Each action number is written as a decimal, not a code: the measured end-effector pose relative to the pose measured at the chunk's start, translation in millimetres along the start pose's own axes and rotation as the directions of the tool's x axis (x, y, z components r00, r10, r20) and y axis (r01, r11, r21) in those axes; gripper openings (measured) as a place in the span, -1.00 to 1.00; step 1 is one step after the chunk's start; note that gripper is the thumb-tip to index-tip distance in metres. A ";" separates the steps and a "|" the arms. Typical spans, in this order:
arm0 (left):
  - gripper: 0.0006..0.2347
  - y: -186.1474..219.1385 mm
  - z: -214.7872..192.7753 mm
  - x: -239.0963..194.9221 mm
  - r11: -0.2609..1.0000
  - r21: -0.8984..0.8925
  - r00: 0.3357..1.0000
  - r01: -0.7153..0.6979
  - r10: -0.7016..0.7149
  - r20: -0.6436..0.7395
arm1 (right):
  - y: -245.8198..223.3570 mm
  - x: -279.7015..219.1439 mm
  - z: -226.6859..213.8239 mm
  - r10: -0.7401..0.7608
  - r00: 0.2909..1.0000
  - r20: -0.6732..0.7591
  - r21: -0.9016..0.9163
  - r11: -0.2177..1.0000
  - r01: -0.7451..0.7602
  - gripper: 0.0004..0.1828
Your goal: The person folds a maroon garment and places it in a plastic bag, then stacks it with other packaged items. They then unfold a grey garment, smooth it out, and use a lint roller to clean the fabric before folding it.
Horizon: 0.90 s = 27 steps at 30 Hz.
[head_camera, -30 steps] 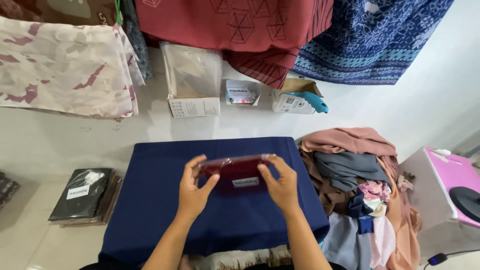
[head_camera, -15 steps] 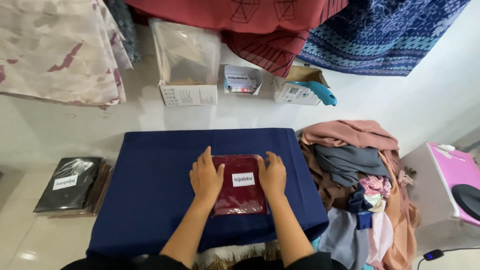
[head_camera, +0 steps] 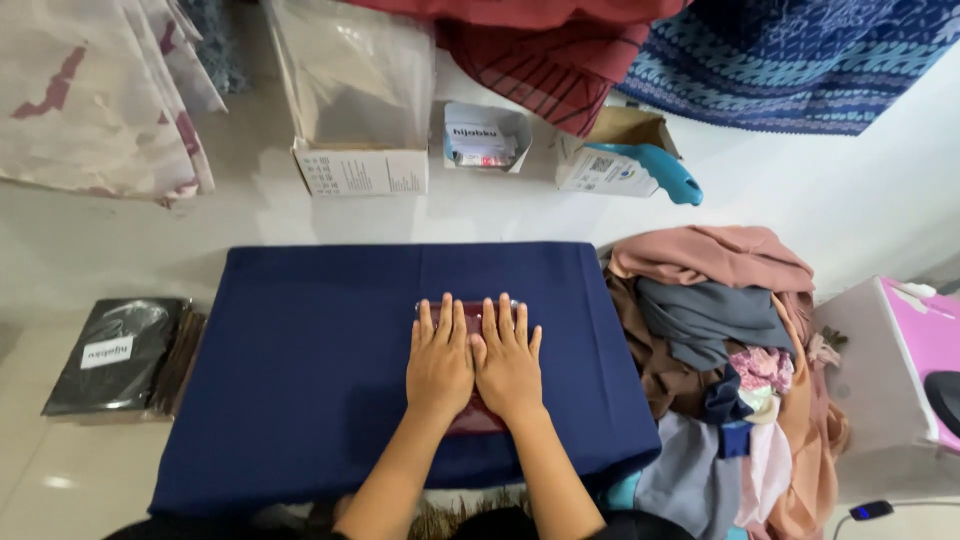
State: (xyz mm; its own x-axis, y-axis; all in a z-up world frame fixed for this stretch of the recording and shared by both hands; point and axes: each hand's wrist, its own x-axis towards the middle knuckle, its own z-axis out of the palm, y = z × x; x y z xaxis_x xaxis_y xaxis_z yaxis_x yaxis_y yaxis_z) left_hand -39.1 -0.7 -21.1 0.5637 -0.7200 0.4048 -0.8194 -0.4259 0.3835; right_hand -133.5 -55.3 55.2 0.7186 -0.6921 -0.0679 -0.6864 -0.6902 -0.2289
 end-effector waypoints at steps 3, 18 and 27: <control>-0.52 0.7 -2.1 -2.0 1.000 0.013 0.999 0.011 -0.012 0.035 | 7.1 8.2 12.7 0.014 1.000 0.022 -0.026 1.000 -0.013 -0.32; -0.51 6.8 -20.4 3.5 0.999 0.004 0.983 0.046 -0.046 0.177 | 3.5 11.3 7.2 0.044 0.997 0.067 -0.019 0.999 -0.043 -0.33; -0.51 8.2 -23.8 3.2 0.999 0.006 0.980 0.049 -0.049 0.194 | 4.3 11.1 7.3 0.046 0.997 0.059 -0.018 0.999 -0.045 -0.33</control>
State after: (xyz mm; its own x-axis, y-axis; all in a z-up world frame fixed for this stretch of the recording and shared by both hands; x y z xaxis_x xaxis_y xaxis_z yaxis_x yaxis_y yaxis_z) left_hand -41.6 6.6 3.1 0.5725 -0.7907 0.2170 -0.7916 -0.4641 0.3974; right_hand -127.7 -64.4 46.4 0.6919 -0.7092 -0.1353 -0.7197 -0.6625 -0.2078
